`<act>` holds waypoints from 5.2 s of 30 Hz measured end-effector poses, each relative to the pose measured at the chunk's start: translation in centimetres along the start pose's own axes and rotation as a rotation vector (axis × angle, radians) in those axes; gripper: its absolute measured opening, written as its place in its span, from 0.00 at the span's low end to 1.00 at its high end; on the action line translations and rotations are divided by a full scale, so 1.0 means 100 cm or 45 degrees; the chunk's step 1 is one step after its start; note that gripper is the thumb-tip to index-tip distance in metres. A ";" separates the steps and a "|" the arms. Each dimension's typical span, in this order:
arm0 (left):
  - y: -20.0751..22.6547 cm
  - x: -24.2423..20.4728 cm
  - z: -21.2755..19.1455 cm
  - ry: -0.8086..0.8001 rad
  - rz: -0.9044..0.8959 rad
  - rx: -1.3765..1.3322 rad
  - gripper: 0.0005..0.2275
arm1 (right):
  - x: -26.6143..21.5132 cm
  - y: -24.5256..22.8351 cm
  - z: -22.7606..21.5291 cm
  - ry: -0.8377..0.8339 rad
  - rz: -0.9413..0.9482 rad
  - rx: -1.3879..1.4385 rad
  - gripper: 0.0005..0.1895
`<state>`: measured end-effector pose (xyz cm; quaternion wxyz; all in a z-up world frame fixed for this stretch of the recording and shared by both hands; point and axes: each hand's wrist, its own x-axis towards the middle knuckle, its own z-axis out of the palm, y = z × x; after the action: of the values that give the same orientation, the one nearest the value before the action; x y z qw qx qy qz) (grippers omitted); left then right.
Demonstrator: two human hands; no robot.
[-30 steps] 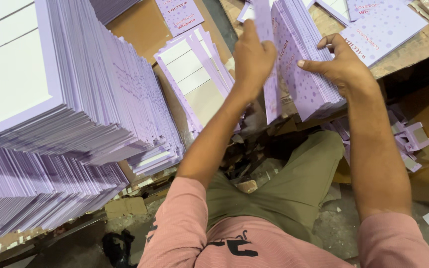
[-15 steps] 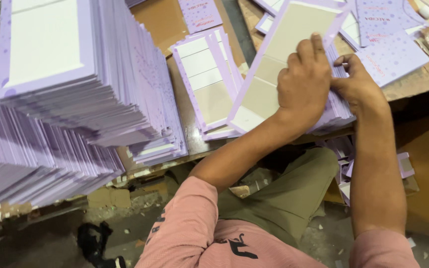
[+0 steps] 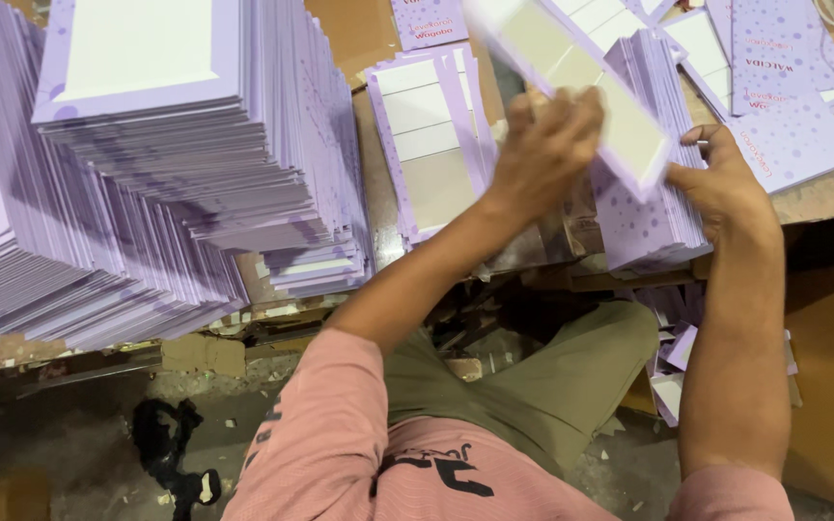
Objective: The person sits on the floor and repeatedly picks up small purple paper cards from a large pile, aligns them, and places them into a smaller stack. The person continues this process, occasionally adjusting the stacks to keep them neat.
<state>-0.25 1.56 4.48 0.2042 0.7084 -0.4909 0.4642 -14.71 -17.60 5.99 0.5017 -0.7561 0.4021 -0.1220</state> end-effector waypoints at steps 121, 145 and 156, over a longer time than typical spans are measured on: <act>0.150 -0.228 -0.114 -1.000 -1.098 -1.557 0.32 | -0.295 0.164 0.127 0.697 -0.097 0.064 0.25; 0.148 -0.206 -0.132 -1.105 -1.055 -1.718 0.29 | -0.296 0.171 0.111 0.439 0.376 0.051 0.23; 0.138 -0.192 -0.122 -1.601 -0.792 -1.441 0.54 | -0.288 0.206 0.128 0.116 0.298 0.113 0.38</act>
<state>-19.70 14.30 -8.36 0.3326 0.7260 -0.4531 -0.3963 -35.82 8.29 -11.33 0.5267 -0.6747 0.5043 -0.1144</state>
